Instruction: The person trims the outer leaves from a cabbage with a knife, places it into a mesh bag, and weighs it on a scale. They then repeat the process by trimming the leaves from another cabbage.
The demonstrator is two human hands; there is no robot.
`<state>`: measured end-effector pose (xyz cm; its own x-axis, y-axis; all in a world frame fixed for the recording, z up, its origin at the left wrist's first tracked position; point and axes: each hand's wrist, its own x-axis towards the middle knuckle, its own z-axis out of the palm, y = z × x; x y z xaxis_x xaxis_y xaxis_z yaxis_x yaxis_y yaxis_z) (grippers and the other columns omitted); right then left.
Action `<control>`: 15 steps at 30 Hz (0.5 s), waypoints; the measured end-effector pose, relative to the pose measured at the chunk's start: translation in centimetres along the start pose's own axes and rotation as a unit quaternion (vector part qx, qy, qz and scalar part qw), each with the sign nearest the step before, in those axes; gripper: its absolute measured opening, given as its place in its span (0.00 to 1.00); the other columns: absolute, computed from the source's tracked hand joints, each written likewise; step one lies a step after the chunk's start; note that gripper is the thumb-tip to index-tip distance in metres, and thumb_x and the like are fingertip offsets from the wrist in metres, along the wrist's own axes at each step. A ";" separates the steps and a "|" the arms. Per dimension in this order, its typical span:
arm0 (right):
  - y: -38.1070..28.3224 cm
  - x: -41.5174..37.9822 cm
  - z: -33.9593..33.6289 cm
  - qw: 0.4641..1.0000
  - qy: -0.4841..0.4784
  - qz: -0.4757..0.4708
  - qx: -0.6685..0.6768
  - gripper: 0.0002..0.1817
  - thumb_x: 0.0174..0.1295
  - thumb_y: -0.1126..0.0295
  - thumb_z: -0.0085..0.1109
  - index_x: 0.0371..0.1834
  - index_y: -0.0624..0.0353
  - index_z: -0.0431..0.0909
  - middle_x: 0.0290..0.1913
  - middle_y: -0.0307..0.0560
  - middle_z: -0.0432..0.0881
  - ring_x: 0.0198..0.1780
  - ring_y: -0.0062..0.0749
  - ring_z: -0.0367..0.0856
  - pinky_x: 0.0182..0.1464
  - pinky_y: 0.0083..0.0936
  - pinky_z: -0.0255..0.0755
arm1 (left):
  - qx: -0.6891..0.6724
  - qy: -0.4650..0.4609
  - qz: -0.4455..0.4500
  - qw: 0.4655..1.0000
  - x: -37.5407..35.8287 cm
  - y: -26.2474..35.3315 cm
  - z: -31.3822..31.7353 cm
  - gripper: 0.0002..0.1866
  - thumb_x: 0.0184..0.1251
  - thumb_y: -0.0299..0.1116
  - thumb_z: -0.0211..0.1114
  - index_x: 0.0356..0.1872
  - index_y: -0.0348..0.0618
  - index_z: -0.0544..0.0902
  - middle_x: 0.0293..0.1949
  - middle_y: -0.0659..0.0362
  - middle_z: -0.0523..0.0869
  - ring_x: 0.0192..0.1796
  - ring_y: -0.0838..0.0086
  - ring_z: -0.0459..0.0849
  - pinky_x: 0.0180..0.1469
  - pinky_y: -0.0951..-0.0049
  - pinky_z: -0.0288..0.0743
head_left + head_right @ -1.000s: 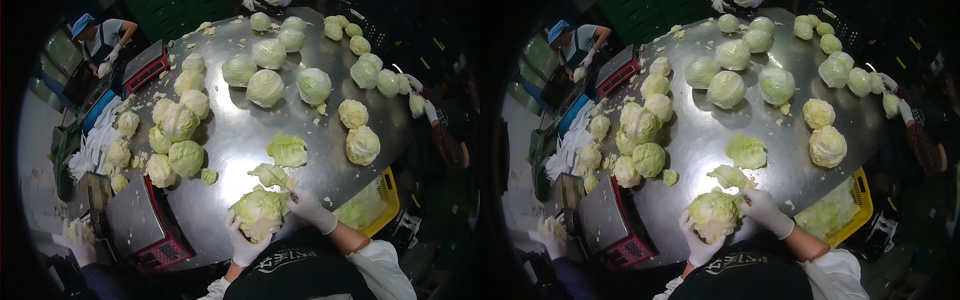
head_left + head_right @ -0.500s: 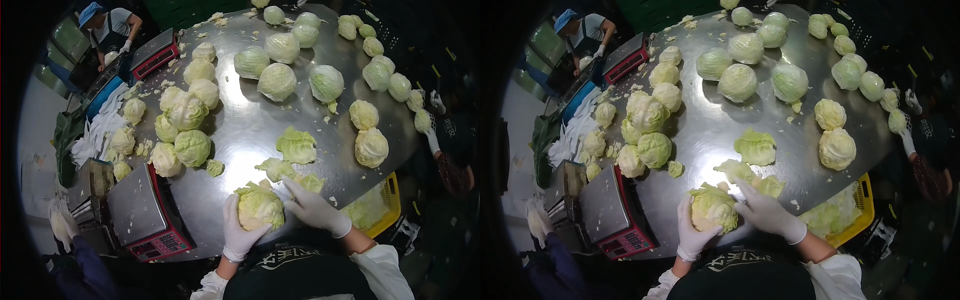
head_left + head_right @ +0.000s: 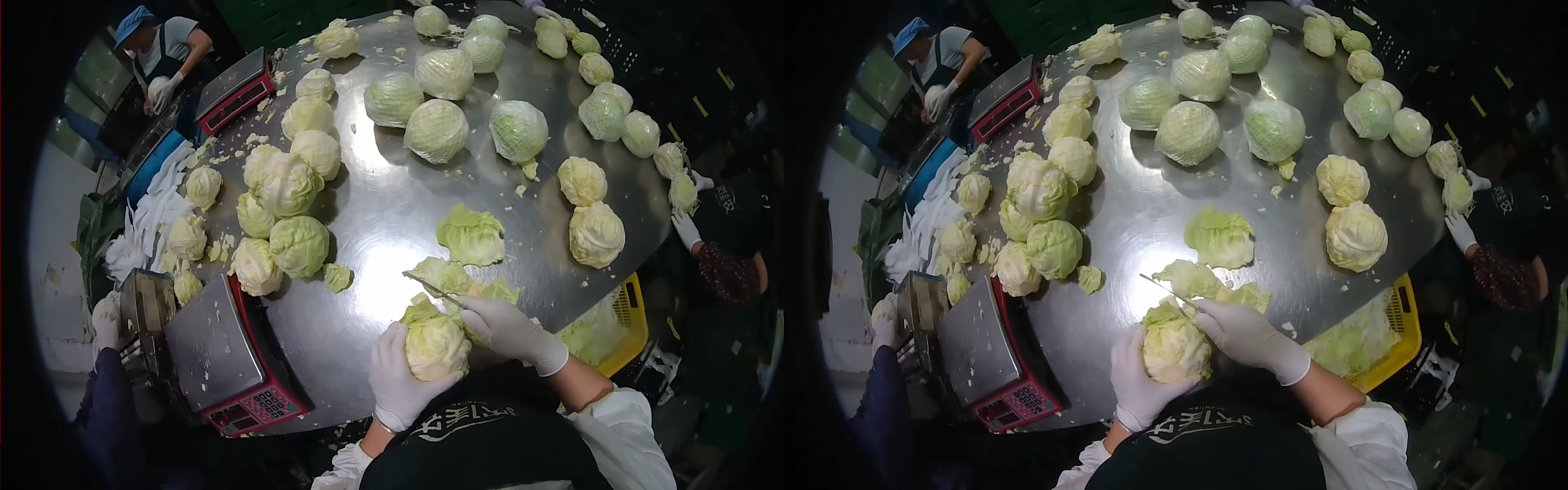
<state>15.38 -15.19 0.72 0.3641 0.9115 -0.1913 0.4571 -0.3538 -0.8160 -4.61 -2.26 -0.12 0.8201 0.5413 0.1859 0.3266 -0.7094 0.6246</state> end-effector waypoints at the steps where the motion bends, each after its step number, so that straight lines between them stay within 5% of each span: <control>1: -0.1 -0.1 0.1 1.000 -0.002 0.000 0.001 0.20 0.78 0.61 0.51 0.66 0.59 0.77 0.54 0.60 0.85 0.52 0.56 0.85 0.53 0.43 0.77 | 0.001 -0.006 -0.004 1.000 -0.3 -0.3 0.0 0.56 0.38 0.54 0.88 0.68 0.33 0.72 0.62 0.42 0.77 0.63 0.47 0.77 0.65 0.51 0.73; 4: -0.9 -0.1 0.2 0.995 0.026 -0.023 0.098 0.21 0.76 0.59 0.57 0.64 0.60 0.77 0.51 0.61 0.86 0.51 0.52 0.86 0.55 0.39 0.76 | 0.000 -0.013 0.016 1.000 -0.4 -0.4 -0.2 0.57 0.38 0.56 0.87 0.68 0.33 0.72 0.64 0.42 0.76 0.64 0.47 0.76 0.67 0.50 0.71; 6: -2.3 0.1 0.0 0.994 0.033 0.005 0.100 0.24 0.70 0.57 0.66 0.61 0.64 0.79 0.46 0.56 0.87 0.42 0.35 0.83 0.46 0.34 0.75 | 0.012 -0.024 0.029 0.999 -0.2 -0.1 -0.4 0.56 0.38 0.56 0.87 0.68 0.34 0.73 0.63 0.43 0.76 0.64 0.47 0.75 0.67 0.51 0.71; 13: 1.1 3.2 1.4 0.995 -0.005 0.052 0.090 0.21 0.67 0.60 0.66 0.55 0.65 0.81 0.35 0.57 0.86 0.32 0.37 0.82 0.39 0.36 0.75 | 0.016 -0.042 0.051 0.998 -0.3 -0.3 -0.9 0.55 0.36 0.56 0.87 0.67 0.37 0.75 0.61 0.47 0.75 0.63 0.49 0.74 0.65 0.51 0.70; 15: 5.3 4.5 3.1 0.992 0.107 0.066 0.024 0.24 0.66 0.57 0.67 0.58 0.64 0.81 0.34 0.64 0.85 0.38 0.52 0.88 0.44 0.43 0.79 | 0.016 -0.054 0.066 0.996 -0.8 -0.8 -1.1 0.55 0.36 0.56 0.87 0.68 0.37 0.74 0.61 0.47 0.75 0.63 0.49 0.74 0.65 0.51 0.70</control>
<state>16.92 -12.35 -6.16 0.5848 0.7906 -0.1815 0.3563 -0.4513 -0.8181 -6.04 -1.68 0.06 0.9020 0.3921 0.1809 0.2262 -0.7859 0.5756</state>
